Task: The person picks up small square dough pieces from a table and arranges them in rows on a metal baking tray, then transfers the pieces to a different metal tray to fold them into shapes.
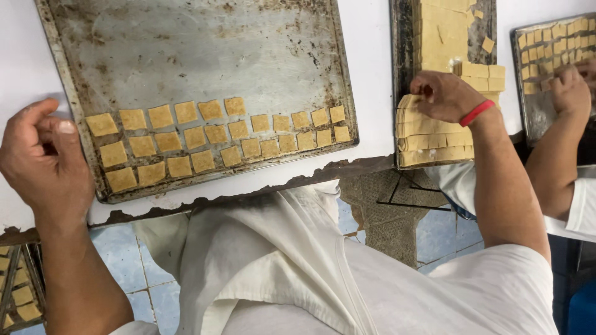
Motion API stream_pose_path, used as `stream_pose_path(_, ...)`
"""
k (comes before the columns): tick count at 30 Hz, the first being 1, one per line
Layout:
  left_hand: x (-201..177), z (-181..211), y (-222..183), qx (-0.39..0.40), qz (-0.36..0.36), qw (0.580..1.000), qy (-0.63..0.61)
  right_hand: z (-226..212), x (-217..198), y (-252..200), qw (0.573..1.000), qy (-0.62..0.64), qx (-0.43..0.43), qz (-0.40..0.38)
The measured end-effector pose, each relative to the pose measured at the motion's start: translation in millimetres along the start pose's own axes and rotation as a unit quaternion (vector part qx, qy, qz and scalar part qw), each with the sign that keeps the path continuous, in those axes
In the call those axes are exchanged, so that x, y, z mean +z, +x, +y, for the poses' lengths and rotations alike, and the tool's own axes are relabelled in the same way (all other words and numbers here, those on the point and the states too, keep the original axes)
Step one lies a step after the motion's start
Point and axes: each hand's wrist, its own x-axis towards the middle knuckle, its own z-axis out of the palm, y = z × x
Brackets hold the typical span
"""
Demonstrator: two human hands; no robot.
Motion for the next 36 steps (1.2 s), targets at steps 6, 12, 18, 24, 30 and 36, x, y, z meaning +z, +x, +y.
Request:
stream_pose_path(6, 3, 8, 5, -0.031, 0.002, 0.999, -0.019, 28, 8, 1, 0.993, 0.095, -0.068, 0.037)
stream_pose_path(12, -2, 7, 4, 0.008, -0.008, 1.0, 0.025, 20, 46, -7, 0.944, -0.022, -0.186, 0.272)
stream_pose_path(18, 3, 8, 15, -0.025, 0.015, 0.998, -0.057, -20, 25, 1, 0.894, 0.238, -0.142, 0.352)
stream_pose_path(24, 16, 50, 58, 0.024, -0.035, 0.998, -0.048, -160, 7, 60, 0.892, 0.239, -0.348, 0.161)
stream_pose_path(30, 70, 96, 79, 0.133, -0.132, 0.98, 0.062, -267, 32, 101, 0.877, 0.113, -0.439, 0.16)
stream_pose_path(36, 124, 107, 89, 0.11, -0.214, 0.966, 0.095, -251, 32, 92, 0.853, 0.043, -0.445, 0.268)
